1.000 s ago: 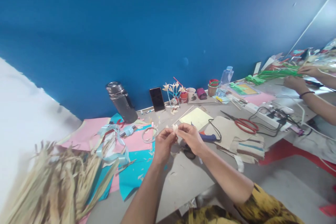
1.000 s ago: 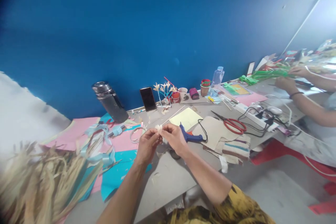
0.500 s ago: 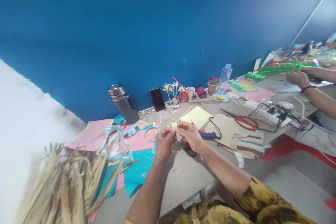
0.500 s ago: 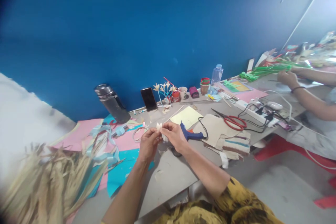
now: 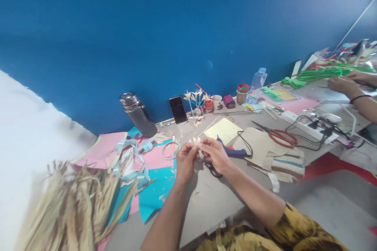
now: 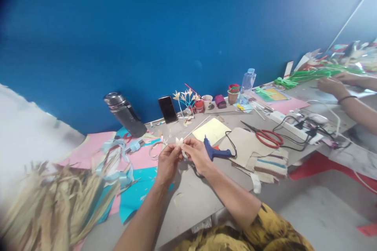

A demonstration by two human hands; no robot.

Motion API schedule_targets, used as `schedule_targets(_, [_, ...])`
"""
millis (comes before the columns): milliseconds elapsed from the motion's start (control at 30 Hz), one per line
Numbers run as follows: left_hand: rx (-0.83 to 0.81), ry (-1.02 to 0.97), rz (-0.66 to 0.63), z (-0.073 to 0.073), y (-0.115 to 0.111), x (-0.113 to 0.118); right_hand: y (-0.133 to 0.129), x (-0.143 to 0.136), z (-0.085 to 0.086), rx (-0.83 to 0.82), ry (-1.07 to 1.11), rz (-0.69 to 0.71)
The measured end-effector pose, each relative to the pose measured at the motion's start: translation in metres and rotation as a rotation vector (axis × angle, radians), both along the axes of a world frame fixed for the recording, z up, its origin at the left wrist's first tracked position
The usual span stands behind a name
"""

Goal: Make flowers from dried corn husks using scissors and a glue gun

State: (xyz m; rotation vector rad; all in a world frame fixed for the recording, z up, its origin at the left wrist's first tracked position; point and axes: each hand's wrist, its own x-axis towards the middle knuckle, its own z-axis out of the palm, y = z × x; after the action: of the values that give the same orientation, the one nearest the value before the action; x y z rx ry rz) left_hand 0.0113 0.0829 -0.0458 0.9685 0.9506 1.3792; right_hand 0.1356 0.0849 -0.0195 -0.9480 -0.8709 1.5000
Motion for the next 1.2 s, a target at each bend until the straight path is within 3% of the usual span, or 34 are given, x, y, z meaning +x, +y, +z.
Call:
schedule_targets(233, [0.012, 0.102, 0.028, 0.004, -0.001, -0.002, 0.004, 0.001, 0.002, 0.073, -0.112, 0.014])
schedule_targets(400, [0.003, 0.061, 0.037, 0.010, -0.002, -0.002, 0.004, -0.001, 0.001, 0.059, -0.097, -0.044])
schedule_targets(767, [0.085, 0.284, 0.034, 0.015, -0.005, -0.003, 0.000, 0.001, -0.001, 0.072, -0.073, -0.025])
schedule_targets(967, [0.066, 0.271, 0.063, 0.017, -0.006, 0.000, 0.000, 0.012, -0.003, 0.109, -0.091, -0.068])
schedule_targets(1200, [0.039, 0.259, 0.055, 0.016, -0.005, 0.001, -0.001, 0.020, 0.001, 0.114, -0.038, -0.002])
